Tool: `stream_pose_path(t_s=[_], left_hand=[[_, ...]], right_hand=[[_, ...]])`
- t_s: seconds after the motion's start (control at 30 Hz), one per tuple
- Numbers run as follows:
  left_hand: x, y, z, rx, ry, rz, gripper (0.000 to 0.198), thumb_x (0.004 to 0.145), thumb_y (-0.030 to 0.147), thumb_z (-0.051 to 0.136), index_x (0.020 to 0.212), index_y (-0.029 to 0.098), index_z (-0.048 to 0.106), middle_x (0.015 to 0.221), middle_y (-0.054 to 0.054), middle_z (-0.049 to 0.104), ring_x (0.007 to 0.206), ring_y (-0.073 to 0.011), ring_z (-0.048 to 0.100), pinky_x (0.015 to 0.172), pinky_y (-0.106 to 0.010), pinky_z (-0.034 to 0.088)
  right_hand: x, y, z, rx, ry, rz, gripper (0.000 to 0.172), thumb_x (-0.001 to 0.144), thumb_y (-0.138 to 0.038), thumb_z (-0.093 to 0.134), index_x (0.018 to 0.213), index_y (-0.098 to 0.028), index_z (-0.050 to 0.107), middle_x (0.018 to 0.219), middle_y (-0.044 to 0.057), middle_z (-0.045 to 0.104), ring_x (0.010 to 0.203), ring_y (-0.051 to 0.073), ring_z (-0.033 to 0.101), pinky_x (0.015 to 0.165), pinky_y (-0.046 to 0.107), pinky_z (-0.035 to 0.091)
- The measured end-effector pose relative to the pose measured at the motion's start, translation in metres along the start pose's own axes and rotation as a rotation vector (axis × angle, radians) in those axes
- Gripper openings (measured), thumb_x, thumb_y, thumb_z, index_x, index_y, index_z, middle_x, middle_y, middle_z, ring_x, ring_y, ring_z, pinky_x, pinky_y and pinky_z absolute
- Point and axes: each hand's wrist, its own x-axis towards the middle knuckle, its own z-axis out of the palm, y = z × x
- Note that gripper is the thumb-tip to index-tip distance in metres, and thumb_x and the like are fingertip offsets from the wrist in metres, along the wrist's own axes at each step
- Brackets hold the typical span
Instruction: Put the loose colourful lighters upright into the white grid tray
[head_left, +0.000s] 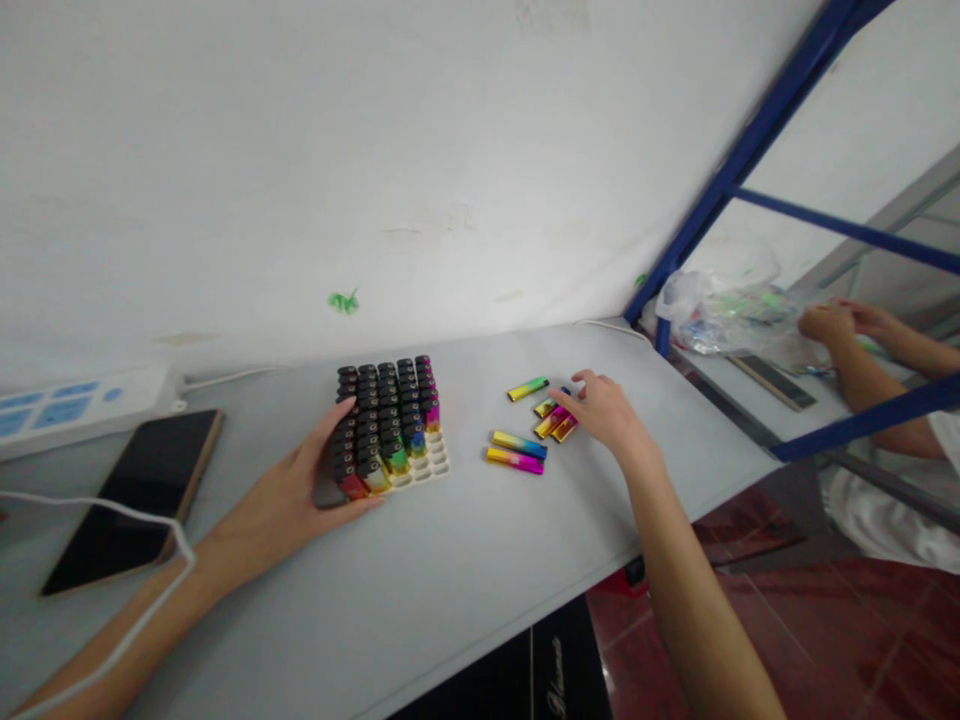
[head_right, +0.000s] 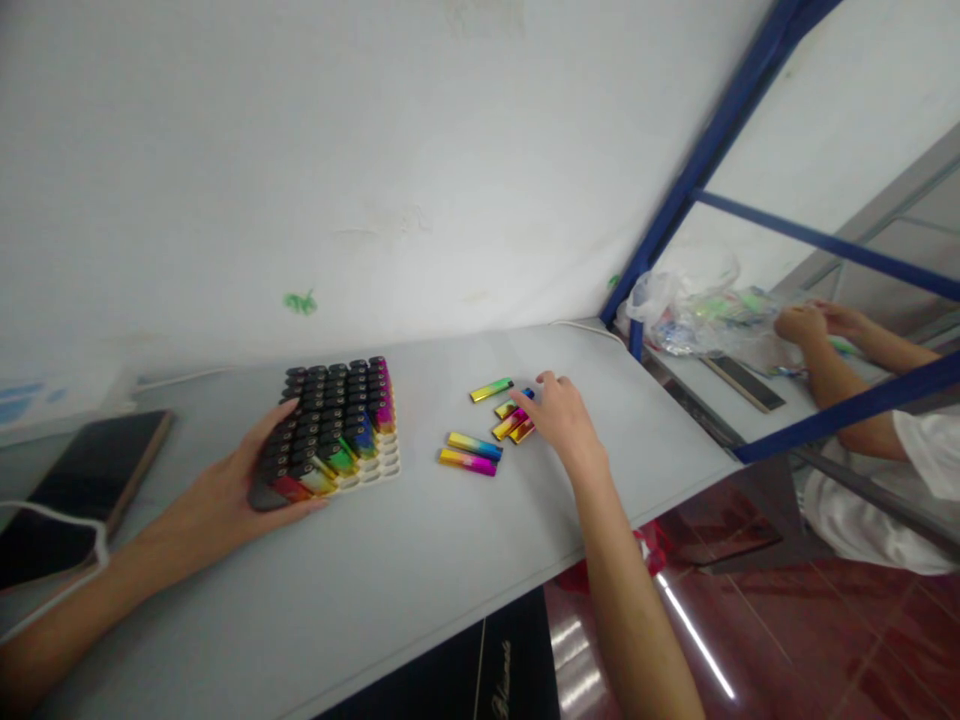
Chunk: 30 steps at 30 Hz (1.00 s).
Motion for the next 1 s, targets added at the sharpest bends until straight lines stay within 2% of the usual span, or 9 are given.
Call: stream_pose_path(t_s=[0.1,0.17,0.27,0.37,0.47,0.67,0.73,0.87,1.0], left_hand=[[0.000,0.001,-0.001,0.004,0.003,-0.004,0.126,0.089,0.092,0.071,0.185,0.029,0.018,0.182,-0.014,0.052,0.151,-0.0396,0.069,0.128,-0.057,0.056],[0.000,0.002,-0.002,0.010,0.000,-0.002,0.125,0.089,0.090,0.073,0.185,0.030,0.019,0.181,-0.014,0.053,0.150,-0.0397,0.070,0.127,-0.057,0.057],[0.001,0.005,-0.005,0.019,0.007,0.002,0.128,0.085,0.092,0.076,0.184,0.030,0.024,0.177,-0.014,0.058,0.147,-0.0419,0.072,0.126,-0.059,0.058],[0.001,0.007,-0.007,0.019,-0.006,-0.015,0.127,0.085,0.093,0.075,0.183,0.029,0.025,0.175,-0.015,0.060,0.148,-0.0415,0.071,0.126,-0.058,0.058],[0.000,0.009,-0.008,0.033,-0.013,-0.037,0.126,0.087,0.094,0.073,0.183,0.028,0.024,0.177,-0.014,0.058,0.149,-0.0402,0.071,0.128,-0.058,0.056],[-0.001,0.014,-0.009,0.032,-0.002,-0.041,0.122,0.088,0.092,0.073,0.182,0.031,0.025,0.179,-0.014,0.055,0.151,-0.0419,0.069,0.129,-0.059,0.055],[-0.002,0.015,-0.009,0.037,-0.005,-0.054,0.121,0.089,0.090,0.075,0.182,0.032,0.024,0.181,-0.013,0.053,0.154,-0.0423,0.066,0.132,-0.060,0.052],[-0.003,0.012,-0.008,0.028,-0.005,-0.053,0.124,0.085,0.089,0.077,0.183,0.034,0.025,0.179,-0.012,0.056,0.151,-0.0429,0.068,0.129,-0.059,0.055],[-0.002,0.006,-0.006,0.022,0.006,-0.040,0.120,0.088,0.085,0.078,0.183,0.034,0.025,0.177,-0.011,0.058,0.150,-0.0428,0.069,0.125,-0.059,0.059]], right_hand=[[0.015,-0.012,0.006,-0.023,-0.071,-0.010,0.047,0.107,-0.051,0.078,0.135,-0.014,0.075,0.115,0.020,0.082,0.109,0.033,0.079,0.093,0.037,0.057],[0.021,-0.019,0.011,0.013,-0.099,-0.036,0.043,0.107,-0.048,0.077,0.132,-0.014,0.076,0.111,0.017,0.084,0.104,0.030,0.079,0.087,0.035,0.057],[0.024,-0.026,0.016,0.098,-0.109,-0.079,0.031,0.106,-0.032,0.077,0.133,-0.016,0.077,0.105,0.012,0.086,0.097,0.026,0.080,0.086,0.032,0.057],[0.024,-0.026,0.020,0.198,-0.060,-0.085,0.037,0.102,-0.020,0.074,0.138,-0.018,0.075,0.100,0.007,0.087,0.093,0.024,0.081,0.087,0.032,0.058],[0.024,-0.021,0.019,0.342,0.018,-0.061,0.041,0.101,-0.025,0.076,0.141,-0.019,0.075,0.103,0.008,0.088,0.092,0.024,0.083,0.089,0.034,0.061],[0.024,-0.015,0.014,0.437,0.020,-0.055,0.023,0.104,-0.034,0.073,0.116,-0.018,0.084,0.107,0.011,0.089,0.093,0.026,0.084,0.089,0.037,0.063],[0.023,-0.015,0.015,0.441,0.013,-0.052,0.028,0.102,-0.034,0.075,0.124,-0.018,0.084,0.106,0.011,0.089,0.093,0.026,0.084,0.090,0.038,0.063],[0.022,-0.014,0.019,0.407,0.055,-0.063,0.056,0.097,-0.033,0.080,0.150,-0.018,0.073,0.103,0.008,0.089,0.090,0.024,0.083,0.092,0.037,0.063],[0.021,-0.012,0.020,0.304,0.026,-0.118,0.040,0.101,-0.032,0.076,0.138,-0.019,0.080,0.099,0.008,0.088,0.089,0.024,0.080,0.092,0.037,0.061]])
